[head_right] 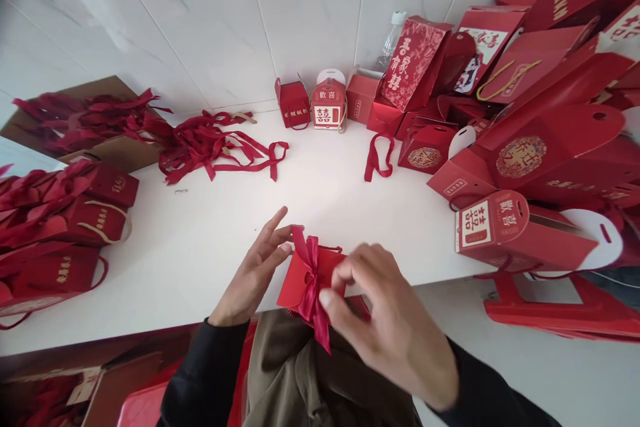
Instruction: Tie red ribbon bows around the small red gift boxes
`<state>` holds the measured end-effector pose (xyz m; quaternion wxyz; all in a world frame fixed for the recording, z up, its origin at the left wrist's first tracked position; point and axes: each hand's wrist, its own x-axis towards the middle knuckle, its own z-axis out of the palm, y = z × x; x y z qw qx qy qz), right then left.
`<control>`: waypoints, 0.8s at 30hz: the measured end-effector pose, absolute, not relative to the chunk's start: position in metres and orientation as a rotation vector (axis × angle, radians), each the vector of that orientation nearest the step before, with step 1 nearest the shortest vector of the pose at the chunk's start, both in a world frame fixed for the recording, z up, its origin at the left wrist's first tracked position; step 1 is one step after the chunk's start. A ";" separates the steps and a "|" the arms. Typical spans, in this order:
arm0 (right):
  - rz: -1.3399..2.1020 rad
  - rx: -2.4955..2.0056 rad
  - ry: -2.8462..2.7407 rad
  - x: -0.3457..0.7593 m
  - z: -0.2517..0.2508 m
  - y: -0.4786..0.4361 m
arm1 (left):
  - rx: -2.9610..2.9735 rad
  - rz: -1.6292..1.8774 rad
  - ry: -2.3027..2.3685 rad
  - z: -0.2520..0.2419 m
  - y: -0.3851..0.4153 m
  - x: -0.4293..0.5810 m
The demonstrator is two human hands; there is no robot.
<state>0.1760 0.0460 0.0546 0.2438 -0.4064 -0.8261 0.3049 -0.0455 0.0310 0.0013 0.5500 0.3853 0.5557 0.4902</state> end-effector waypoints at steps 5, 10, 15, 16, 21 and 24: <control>0.703 -1.177 -2.366 0.183 0.036 0.011 | 1.295 1.054 1.377 0.009 0.046 -0.064; 0.800 -1.140 -2.366 0.184 0.034 0.022 | 1.244 0.992 1.346 0.027 0.038 -0.076; 0.836 -1.201 -2.373 0.189 0.043 0.037 | 1.138 1.056 1.466 0.027 0.034 -0.069; 0.844 -1.222 -2.372 0.189 0.044 0.038 | 1.119 1.070 1.495 0.026 0.035 -0.067; 0.969 -1.359 -2.254 0.193 0.042 0.038 | 0.919 1.338 1.726 0.016 0.035 -0.066; 1.032 -1.489 -2.096 0.196 0.039 0.038 | 0.841 1.561 1.758 0.004 0.015 -0.069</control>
